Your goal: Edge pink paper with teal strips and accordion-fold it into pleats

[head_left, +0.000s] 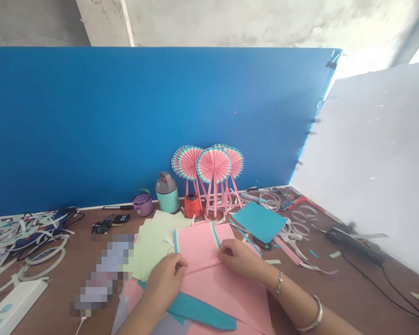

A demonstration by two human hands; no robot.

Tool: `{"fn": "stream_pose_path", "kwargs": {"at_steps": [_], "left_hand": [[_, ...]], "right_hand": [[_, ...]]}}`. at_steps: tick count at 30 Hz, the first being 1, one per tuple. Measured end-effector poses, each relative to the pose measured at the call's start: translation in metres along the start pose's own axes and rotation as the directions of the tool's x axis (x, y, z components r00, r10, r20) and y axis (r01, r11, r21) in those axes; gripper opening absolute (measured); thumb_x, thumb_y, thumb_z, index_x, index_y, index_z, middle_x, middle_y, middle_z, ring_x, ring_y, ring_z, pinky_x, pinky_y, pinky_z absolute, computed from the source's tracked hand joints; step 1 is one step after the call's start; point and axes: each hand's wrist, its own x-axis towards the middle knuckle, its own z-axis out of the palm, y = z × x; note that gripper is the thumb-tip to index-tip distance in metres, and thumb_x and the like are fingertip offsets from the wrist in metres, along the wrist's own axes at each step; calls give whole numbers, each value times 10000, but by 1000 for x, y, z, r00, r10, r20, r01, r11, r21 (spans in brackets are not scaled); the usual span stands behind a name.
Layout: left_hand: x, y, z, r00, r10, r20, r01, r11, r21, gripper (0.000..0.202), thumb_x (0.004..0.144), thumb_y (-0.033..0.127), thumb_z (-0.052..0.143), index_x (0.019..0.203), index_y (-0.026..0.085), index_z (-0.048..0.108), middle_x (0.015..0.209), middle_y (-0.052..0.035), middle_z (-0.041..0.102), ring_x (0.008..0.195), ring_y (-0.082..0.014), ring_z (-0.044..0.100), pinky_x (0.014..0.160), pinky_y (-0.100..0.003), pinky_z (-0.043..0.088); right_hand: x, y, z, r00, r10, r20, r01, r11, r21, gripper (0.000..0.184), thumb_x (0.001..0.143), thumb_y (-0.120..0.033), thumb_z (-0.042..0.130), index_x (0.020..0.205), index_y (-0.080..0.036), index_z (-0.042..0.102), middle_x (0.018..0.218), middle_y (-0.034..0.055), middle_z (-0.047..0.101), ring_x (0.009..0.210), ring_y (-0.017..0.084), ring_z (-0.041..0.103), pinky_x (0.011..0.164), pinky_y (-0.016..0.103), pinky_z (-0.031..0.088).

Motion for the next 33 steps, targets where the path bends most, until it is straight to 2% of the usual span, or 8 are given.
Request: {"fn": "stream_pose_path", "kwargs": {"at_steps": [4, 8, 15, 22, 33], "left_hand": [[-2, 1, -1, 1000, 2, 2, -2, 1000, 3, 167, 747, 120, 433, 699, 195, 573, 788, -8, 628, 779, -155, 568, 681, -245, 374], [-2, -2, 0, 1000, 3, 16, -3, 1000, 11, 175, 757, 129, 432, 718, 196, 589, 799, -13, 637, 796, -159, 575, 688, -246, 376], [-3, 2, -2, 999, -22, 34, 21, 1000, 18, 165, 734, 122, 436, 691, 192, 578, 784, -16, 631, 801, -168, 569, 668, -247, 365], [-5, 5, -4, 999, -9, 33, 7, 998, 62, 168, 740, 112, 424, 688, 199, 557, 784, -9, 615, 806, -165, 557, 669, -249, 357], [-6, 5, -3, 994, 102, 32, -106, 977, 183, 201, 764, 74, 395, 698, 204, 534, 778, -16, 590, 784, -173, 525, 683, -270, 343]], "right_hand": [[2, 6, 3, 999, -34, -11, 33, 999, -38, 99, 706, -117, 484, 656, -166, 555, 697, 8, 600, 627, 115, 510, 549, 194, 323], [4, 10, 5, 1000, -15, 5, 15, 1000, -18, 98, 689, -112, 489, 660, -162, 569, 712, 15, 607, 632, 119, 515, 558, 201, 332], [5, 8, 3, 1000, -21, 6, 21, 1000, 9, 100, 653, -100, 481, 614, -166, 545, 654, -3, 593, 625, 119, 519, 542, 201, 320], [5, 7, 5, 1000, 15, -4, -15, 1000, 4, 101, 656, -98, 482, 629, -167, 551, 691, 7, 615, 643, 120, 529, 547, 198, 326], [7, 14, 13, 1000, 2, -16, -3, 995, -97, 124, 647, -71, 466, 639, -164, 547, 674, -2, 581, 617, 110, 480, 543, 209, 276]]}}
